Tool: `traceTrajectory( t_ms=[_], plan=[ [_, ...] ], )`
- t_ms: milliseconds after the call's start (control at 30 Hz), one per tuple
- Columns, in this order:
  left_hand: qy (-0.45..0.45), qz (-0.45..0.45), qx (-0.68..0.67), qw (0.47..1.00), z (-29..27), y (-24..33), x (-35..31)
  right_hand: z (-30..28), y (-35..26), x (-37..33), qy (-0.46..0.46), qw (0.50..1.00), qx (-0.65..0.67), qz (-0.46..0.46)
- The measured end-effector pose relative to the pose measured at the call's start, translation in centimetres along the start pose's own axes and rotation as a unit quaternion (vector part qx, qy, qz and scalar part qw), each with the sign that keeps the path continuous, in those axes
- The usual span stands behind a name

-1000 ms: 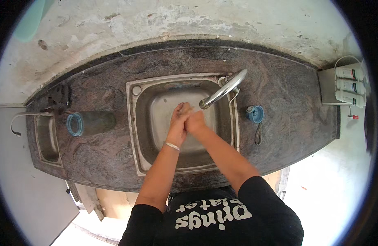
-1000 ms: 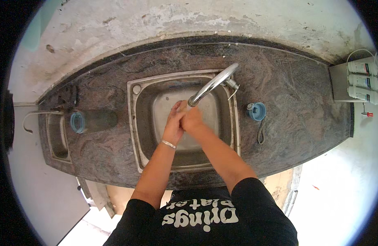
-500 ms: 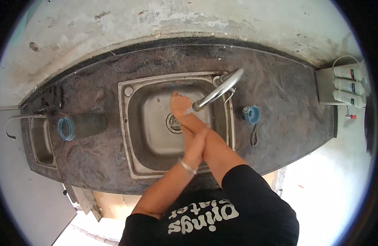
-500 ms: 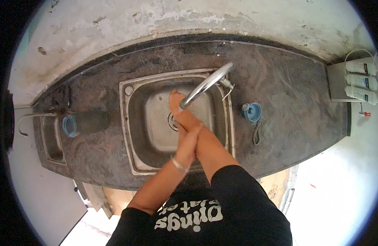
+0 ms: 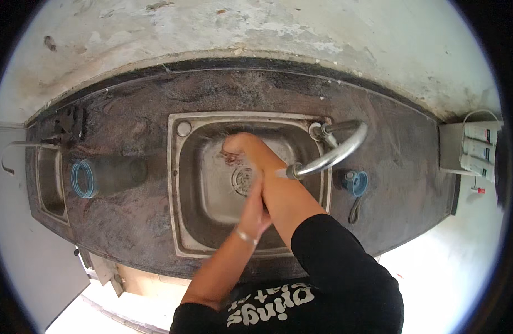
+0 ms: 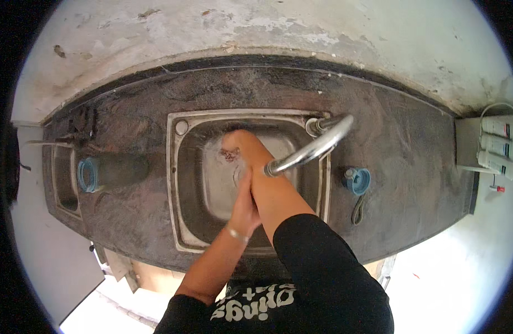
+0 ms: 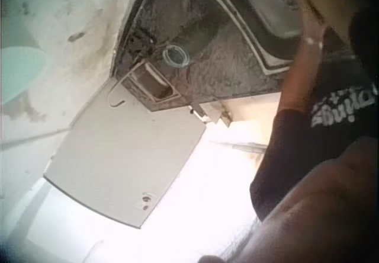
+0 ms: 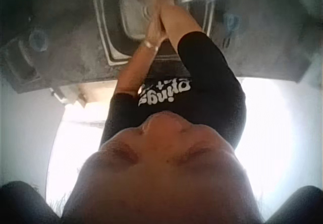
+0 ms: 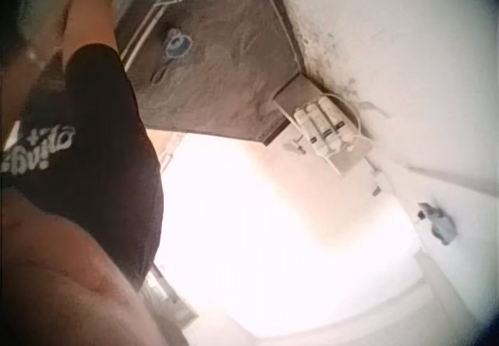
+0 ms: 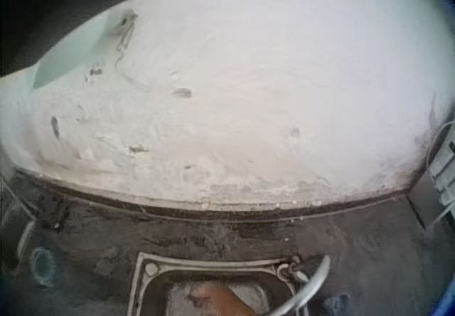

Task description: Cleaning and rinsing a reusable water bottle and its lid at a sink.

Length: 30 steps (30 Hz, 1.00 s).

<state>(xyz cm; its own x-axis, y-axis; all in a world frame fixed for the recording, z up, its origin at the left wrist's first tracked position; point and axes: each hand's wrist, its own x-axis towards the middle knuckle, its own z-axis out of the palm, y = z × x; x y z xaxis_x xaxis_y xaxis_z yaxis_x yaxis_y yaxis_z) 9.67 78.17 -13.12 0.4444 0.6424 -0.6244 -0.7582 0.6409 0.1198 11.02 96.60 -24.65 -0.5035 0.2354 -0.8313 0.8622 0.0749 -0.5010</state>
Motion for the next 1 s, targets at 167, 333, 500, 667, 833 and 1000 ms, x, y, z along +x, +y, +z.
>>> traceTrajectory(
  t_ms=[167,333,500,667,833,1000],
  plan=[
    [0.128,0.128,0.190,0.965,0.7,0.9,3.6,-0.8,3.4,2.1,-0.092,0.954,0.274,0.078],
    [-0.184,0.047,-0.093,0.977,-2.6,3.0,7.4,-1.3,0.9,4.7,-0.155,0.954,0.251,-0.051],
    [0.065,0.126,-0.112,0.984,2.1,-1.3,2.1,-0.6,2.1,6.3,-0.152,0.943,0.293,-0.049],
    [-0.090,0.030,-0.079,0.992,-3.2,4.2,8.6,0.9,1.0,4.1,-0.064,0.831,0.527,-0.164],
    [0.151,0.069,0.014,0.986,-3.7,2.0,13.0,6.9,7.1,0.6,0.177,0.523,0.801,-0.231],
    [0.160,0.024,0.116,0.980,-6.9,-2.4,19.4,13.5,11.1,-4.5,0.564,0.664,0.455,-0.185]
  ],
)
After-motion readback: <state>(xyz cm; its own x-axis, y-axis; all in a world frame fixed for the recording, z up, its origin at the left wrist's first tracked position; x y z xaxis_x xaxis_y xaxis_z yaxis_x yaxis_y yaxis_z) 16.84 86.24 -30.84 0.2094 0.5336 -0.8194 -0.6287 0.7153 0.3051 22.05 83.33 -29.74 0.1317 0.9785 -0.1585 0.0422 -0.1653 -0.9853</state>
